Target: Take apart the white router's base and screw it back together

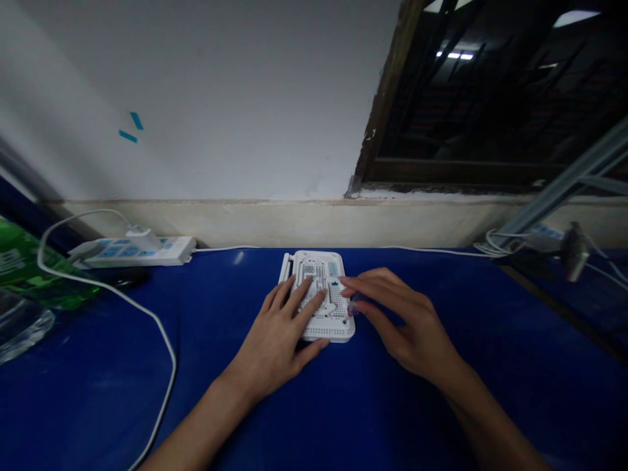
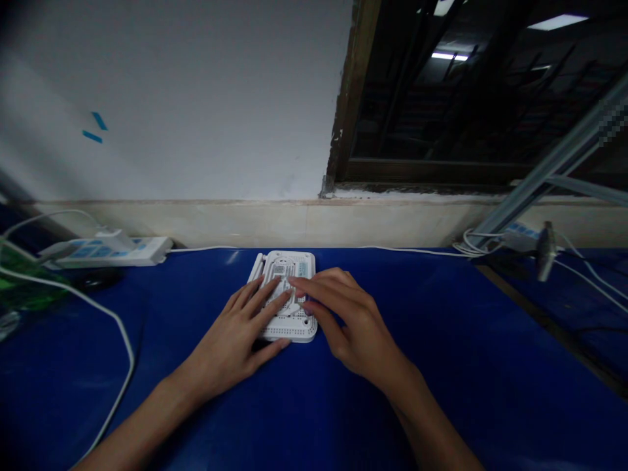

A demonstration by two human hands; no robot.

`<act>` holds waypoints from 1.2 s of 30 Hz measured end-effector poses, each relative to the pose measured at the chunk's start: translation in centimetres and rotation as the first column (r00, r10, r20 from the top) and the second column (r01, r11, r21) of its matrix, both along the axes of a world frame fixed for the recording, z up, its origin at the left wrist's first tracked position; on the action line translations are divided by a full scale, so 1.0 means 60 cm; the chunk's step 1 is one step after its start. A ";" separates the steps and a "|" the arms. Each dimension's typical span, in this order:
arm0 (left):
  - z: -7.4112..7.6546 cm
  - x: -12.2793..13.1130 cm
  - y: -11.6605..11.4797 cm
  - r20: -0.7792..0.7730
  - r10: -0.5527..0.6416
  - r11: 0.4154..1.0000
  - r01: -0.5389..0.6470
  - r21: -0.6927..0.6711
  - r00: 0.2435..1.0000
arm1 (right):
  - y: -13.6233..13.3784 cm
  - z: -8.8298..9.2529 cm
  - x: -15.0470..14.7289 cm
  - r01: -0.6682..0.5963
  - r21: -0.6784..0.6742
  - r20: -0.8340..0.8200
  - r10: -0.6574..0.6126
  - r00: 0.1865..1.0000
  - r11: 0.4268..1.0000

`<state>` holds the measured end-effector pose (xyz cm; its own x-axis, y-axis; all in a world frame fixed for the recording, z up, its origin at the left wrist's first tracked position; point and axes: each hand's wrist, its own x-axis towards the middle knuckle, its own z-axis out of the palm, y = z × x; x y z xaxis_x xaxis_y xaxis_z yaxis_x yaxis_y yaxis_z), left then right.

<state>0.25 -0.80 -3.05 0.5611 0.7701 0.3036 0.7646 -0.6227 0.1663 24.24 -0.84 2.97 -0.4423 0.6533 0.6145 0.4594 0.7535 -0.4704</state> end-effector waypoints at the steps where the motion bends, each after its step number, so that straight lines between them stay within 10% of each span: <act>1: 0.000 0.000 0.000 0.002 0.000 1.000 0.000 0.001 1.000 | 0.002 -0.002 0.000 0.013 0.025 -0.004 -0.013 1.000 1.000; 7: -0.002 -0.001 0.001 0.013 -0.005 1.000 0.005 0.017 1.000 | 0.004 -0.010 0.002 0.114 0.111 0.014 -0.116 0.993 0.987; 14: -0.001 0.000 0.003 -0.002 -0.004 1.000 0.004 0.009 1.000 | -0.005 -0.003 0.001 0.010 -0.104 0.030 -0.007 1.000 0.995; 23: -0.003 -0.001 0.000 0.011 -0.008 1.000 0.008 0.016 1.000 | 0.004 -0.020 -0.010 0.165 0.095 0.009 -0.167 0.986 0.982; 30: -0.001 -0.001 0.001 -0.004 0.003 1.000 -0.003 0.010 1.000 | -0.003 -0.017 -0.005 0.070 -0.114 0.006 -0.069 0.998 0.991; 36: -0.001 0.000 0.000 0.006 0.001 1.000 -0.001 0.004 1.000 | 0.006 -0.024 -0.011 0.104 0.044 -0.062 -0.101 0.993 0.994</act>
<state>0.24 -0.81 -3.12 0.5587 0.7694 0.3097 0.7642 -0.6226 0.1682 23.60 -0.48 1.52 -0.3363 0.6630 0.6688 0.5075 0.7258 -0.4644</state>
